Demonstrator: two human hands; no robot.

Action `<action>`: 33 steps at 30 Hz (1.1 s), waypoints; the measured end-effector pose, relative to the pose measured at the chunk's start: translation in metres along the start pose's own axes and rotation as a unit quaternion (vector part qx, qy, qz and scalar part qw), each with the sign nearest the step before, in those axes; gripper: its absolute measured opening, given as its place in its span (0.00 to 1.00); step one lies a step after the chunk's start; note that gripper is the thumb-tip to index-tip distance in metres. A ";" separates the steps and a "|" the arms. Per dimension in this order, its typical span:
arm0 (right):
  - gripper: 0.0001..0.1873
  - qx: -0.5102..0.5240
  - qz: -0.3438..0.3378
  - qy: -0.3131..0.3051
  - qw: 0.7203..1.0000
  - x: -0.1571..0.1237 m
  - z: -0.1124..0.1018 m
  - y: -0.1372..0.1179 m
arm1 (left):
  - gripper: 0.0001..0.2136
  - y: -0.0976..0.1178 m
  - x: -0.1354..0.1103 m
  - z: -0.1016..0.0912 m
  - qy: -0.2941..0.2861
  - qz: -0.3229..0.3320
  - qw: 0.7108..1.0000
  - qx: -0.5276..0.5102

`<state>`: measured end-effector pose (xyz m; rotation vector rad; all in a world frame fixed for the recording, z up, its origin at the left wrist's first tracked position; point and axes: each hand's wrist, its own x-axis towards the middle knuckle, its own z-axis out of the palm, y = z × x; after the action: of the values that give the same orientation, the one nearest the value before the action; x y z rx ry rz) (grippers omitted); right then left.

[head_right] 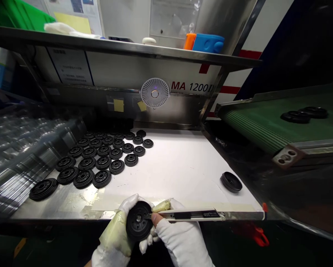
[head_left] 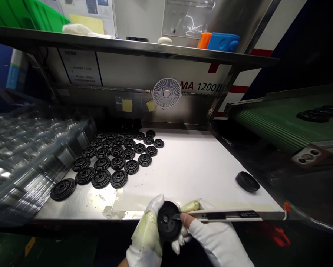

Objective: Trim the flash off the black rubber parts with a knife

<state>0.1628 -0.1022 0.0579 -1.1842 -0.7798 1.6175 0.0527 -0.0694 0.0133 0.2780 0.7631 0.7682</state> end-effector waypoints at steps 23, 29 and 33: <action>0.22 -0.075 -0.023 0.158 0.984 0.058 0.015 0.002 | 0.21 0.067 -0.009 -0.024 0.017 -0.037 0.993 -0.113; 0.20 -0.016 -0.012 0.129 0.991 0.061 0.016 -0.003 | 0.14 0.071 -0.013 -0.028 -0.016 0.115 0.992 -0.044; 0.20 0.024 -0.063 0.095 0.993 0.052 0.027 0.004 | 0.11 0.064 -0.015 -0.022 0.029 0.174 0.983 0.041</action>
<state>0.1315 -0.0535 0.0454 -1.2096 -0.6755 1.3915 -0.0040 -0.0365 0.0368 0.4730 0.8119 1.0798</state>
